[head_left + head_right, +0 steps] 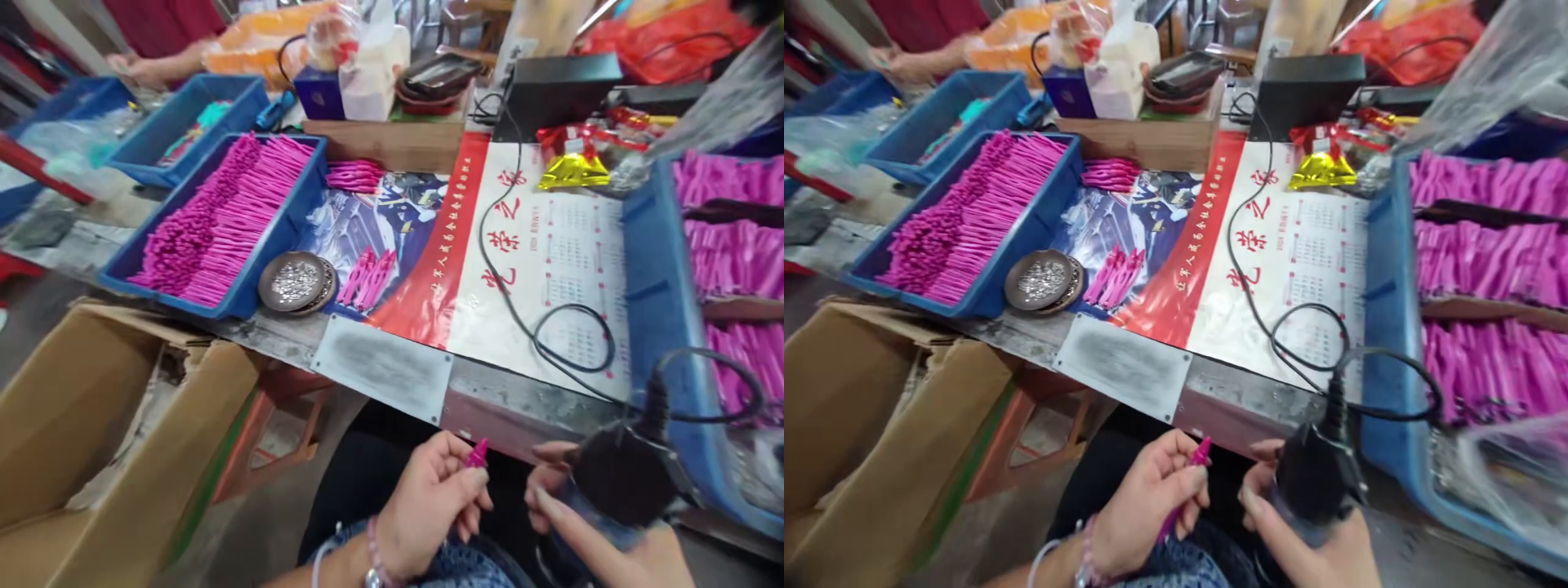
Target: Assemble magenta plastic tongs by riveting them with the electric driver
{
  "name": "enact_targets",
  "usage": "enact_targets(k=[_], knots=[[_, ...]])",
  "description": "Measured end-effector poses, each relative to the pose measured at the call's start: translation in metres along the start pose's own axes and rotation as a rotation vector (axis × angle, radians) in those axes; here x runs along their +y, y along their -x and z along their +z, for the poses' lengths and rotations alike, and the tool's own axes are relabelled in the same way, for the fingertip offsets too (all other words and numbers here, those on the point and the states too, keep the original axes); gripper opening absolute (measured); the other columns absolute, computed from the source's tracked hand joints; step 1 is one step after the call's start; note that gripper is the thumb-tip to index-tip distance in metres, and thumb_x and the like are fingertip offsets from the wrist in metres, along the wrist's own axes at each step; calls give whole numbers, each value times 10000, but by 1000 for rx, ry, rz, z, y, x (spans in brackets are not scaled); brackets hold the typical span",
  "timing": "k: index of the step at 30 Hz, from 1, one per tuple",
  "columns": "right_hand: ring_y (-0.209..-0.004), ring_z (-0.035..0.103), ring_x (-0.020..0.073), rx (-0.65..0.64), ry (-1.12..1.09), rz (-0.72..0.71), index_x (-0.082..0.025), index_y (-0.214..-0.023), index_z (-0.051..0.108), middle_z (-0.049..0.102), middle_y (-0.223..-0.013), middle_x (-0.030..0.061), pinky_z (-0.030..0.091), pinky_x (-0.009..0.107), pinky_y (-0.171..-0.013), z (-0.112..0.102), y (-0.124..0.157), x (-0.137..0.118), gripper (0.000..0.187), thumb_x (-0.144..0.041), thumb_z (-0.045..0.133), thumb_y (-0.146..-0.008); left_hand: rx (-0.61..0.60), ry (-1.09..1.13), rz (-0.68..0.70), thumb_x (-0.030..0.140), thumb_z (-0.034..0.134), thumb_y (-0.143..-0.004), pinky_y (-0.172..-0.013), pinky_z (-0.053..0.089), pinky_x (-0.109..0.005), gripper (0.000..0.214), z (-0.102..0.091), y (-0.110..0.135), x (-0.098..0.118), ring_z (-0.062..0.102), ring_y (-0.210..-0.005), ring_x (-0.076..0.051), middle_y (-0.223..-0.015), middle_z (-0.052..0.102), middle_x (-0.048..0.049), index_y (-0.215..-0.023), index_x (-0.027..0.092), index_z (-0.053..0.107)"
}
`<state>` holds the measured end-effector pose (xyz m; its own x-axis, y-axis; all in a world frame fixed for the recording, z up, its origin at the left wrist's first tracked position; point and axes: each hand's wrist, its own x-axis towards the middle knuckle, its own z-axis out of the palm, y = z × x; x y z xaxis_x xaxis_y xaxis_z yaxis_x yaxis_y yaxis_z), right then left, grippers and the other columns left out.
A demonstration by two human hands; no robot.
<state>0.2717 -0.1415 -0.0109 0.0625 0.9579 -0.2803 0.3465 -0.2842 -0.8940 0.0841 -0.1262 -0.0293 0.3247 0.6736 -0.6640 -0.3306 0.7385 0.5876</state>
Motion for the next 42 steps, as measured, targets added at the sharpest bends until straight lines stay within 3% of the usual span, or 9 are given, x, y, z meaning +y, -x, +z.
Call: enact_targets(k=[6, 12, 15, 19, 23, 30, 33, 42], knots=[[-566, 644, 159, 11, -42, 63, -267, -1060, 526, 661, -662, -44, 539, 220, -595, 0, 1, -11, 324, -470, 653, -843, -102, -32, -75, 489, 733, -751, -376, 332, -151, 406, 11, -4, -2, 449, -383, -38, -632, 614, 31, -873, 174, 507], [-590, 644, 170, 63, 1, 96, -250, -1039, 529, 664, -669, -33, 530, 248, -620, 1, 7, -11, 349, -488, 664, -823, -152, -44, -100, 456, 717, -787, -372, 329, -139, 367, 9, -8, -4, 443, -385, -31, -638, 606, 32, -878, 171, 504], [-611, 624, 172, 69, -80, 182, -244, -1058, 526, 653, -686, -33, 512, 273, -628, 9, 7, -14, 383, -488, 677, -805, -141, -45, -76, 435, 704, -810, -371, 318, -136, 340, 3, -6, -3, 440, -395, -29, -649, 603, 33, -874, 172, 497], [-650, 621, 188, 13, -113, 179, -235, -1037, 551, 645, -708, -20, 500, 288, -609, 19, 4, -19, 386, -504, 685, -795, -121, -36, -25, 401, 680, -844, -373, 301, -131, 295, -4, -4, -4, 437, -412, -23, -675, 602, 33, -877, 169, 499], [-660, 597, 179, 81, -96, 207, -238, -1001, 573, 636, -705, -27, 486, 279, -621, 23, 2, -26, 363, -494, 690, -773, -116, -42, -6, 389, 668, -857, -377, 306, -132, 278, -8, -3, -5, 433, -417, -23, -676, 601, 30, -893, 164, 509], [-636, 629, 169, 57, -23, 190, -230, -1023, 583, 657, -693, -30, 489, 263, -641, 23, 0, -19, 370, -493, 682, -782, -106, -9, -40, 398, 698, -830, -370, 306, -132, 305, -9, -2, -8, 439, -407, -25, -657, 603, 32, -875, 162, 510], [-640, 620, 167, 107, 17, 190, -238, -1006, 576, 647, -689, -39, 484, 268, -670, 22, 1, -23, 343, -480, 666, -779, -96, 18, -62, 414, 713, -814, -372, 311, -135, 329, -10, -5, -11, 441, -404, -26, -651, 607, 29, -868, 159, 513], [-699, 647, 208, 135, 79, 166, -249, -916, 611, 676, -742, -2, 492, 319, -715, 14, 4, -14, 279, -482, 691, -783, 15, 88, -75, 456, 769, -742, -383, 320, -147, 415, -8, -8, -3, 444, -409, -34, -634, 600, 30, -891, 146, 536]])
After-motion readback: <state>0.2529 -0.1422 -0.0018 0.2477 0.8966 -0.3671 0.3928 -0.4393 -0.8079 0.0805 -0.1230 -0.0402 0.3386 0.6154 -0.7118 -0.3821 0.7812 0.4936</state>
